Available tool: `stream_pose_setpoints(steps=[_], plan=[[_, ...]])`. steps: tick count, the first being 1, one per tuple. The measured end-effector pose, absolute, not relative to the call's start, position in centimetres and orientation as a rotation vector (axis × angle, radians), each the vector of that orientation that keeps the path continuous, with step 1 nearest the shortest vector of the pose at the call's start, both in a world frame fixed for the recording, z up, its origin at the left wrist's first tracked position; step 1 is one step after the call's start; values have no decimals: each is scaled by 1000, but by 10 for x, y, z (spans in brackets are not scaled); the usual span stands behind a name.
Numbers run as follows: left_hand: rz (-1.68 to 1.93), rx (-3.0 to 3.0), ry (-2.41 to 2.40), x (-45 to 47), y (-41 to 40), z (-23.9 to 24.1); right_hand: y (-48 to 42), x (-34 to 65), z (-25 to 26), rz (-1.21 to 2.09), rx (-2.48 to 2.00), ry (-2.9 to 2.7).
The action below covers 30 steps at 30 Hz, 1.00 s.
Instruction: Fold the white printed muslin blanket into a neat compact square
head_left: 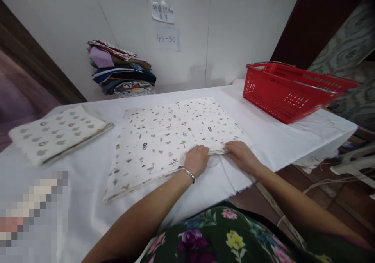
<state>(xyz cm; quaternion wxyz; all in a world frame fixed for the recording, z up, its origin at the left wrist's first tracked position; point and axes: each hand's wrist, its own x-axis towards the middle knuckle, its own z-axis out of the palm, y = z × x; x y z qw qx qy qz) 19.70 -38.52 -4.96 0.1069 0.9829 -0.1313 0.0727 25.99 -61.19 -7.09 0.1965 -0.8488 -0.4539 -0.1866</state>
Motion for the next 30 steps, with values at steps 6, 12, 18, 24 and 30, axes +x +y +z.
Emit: stream_pose_setpoints(steps=[6,12,18,24,30], plan=[[221,2881,-378,198,-384,-51,-647,259,-76,-687,-2410,-1008],[244,2873,-380,200,-382,-56,-635,253,-72,-656,-2478,-1071],[244,2884,-387,200,-382,-56,-632,266,-67,-710,-2555,-1020],[230,2901,-401,200,-382,-55,-634,271,-60,-668,-2553,-1021],[193,2911,-386,199,-383,-50,-638,270,-66,-589,-2571,-1040]])
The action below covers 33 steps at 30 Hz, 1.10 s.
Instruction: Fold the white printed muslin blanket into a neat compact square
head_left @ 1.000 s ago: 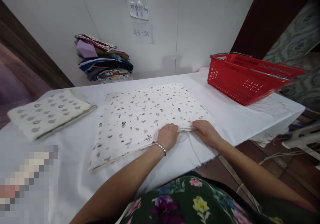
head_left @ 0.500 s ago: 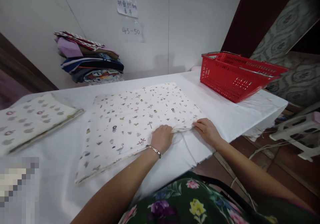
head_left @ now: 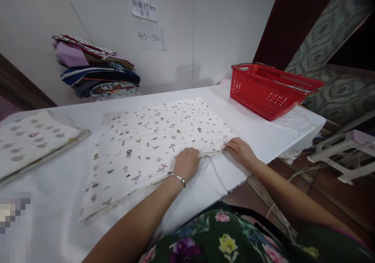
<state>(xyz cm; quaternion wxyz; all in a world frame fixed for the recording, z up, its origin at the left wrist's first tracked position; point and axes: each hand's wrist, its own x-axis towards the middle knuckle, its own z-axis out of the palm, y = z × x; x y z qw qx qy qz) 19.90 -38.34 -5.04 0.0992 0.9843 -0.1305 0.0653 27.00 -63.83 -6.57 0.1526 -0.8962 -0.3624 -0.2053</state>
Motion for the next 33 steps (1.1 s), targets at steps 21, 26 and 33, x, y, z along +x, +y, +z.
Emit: stream_pose_setpoints(steps=[21,26,33], plan=[[186,2905,-391,199,-383,-49,-641,259,-62,-287,-2682,-741],[153,2909,-374,199,-384,-48,-643,250,-65,-295,-2600,-966],[169,2919,-388,198,-384,-47,-638,250,-63,-313,-2648,-886]])
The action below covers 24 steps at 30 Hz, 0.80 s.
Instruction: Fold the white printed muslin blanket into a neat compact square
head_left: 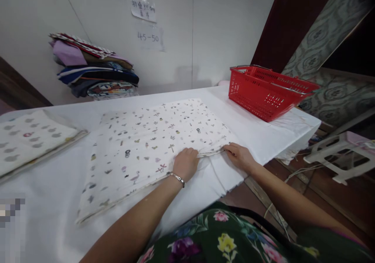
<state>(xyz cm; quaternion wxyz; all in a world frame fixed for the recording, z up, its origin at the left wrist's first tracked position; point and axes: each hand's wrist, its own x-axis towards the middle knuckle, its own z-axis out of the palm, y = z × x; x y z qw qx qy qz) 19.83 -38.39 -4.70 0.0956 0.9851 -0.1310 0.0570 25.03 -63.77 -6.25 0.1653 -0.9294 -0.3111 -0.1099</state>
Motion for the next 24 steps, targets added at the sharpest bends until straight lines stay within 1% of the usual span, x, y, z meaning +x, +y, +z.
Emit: stream_pose_setpoints(steps=[10,15,24], plan=[[176,2901,-393,199,-383,-50,-631,258,-59,-253,-2813,-849],[170,2893,-399,199,-383,-50,-628,262,-58,-253,-2910,-934],[166,2895,-397,199,-383,-49,-631,262,-59,-287,-2904,-979]])
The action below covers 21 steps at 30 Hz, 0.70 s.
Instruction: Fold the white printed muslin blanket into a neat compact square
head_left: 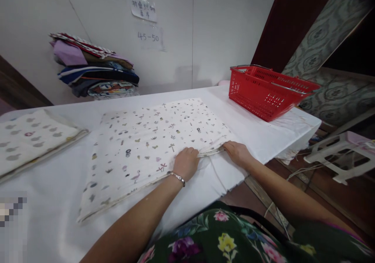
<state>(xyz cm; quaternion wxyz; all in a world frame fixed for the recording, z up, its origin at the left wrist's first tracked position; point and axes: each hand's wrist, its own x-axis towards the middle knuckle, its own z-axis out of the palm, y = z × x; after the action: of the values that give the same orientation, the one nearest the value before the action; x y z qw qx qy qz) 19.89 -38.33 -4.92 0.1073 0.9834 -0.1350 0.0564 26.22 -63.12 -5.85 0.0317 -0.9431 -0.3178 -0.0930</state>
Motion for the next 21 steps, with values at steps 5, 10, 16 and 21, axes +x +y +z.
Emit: stream_pose_setpoints(steps=[5,10,16,21], plan=[[186,2900,-397,199,-384,-49,-636,260,-60,-260,-2849,-1074],[176,2902,-400,199,-383,-48,-627,262,-58,-255,-2881,-1087],[159,2891,-391,199,-383,-48,-621,266,-50,-217,-2882,-1186],[173,2887,-386,199,-383,-49,-620,267,-54,-233,-2859,-1186]])
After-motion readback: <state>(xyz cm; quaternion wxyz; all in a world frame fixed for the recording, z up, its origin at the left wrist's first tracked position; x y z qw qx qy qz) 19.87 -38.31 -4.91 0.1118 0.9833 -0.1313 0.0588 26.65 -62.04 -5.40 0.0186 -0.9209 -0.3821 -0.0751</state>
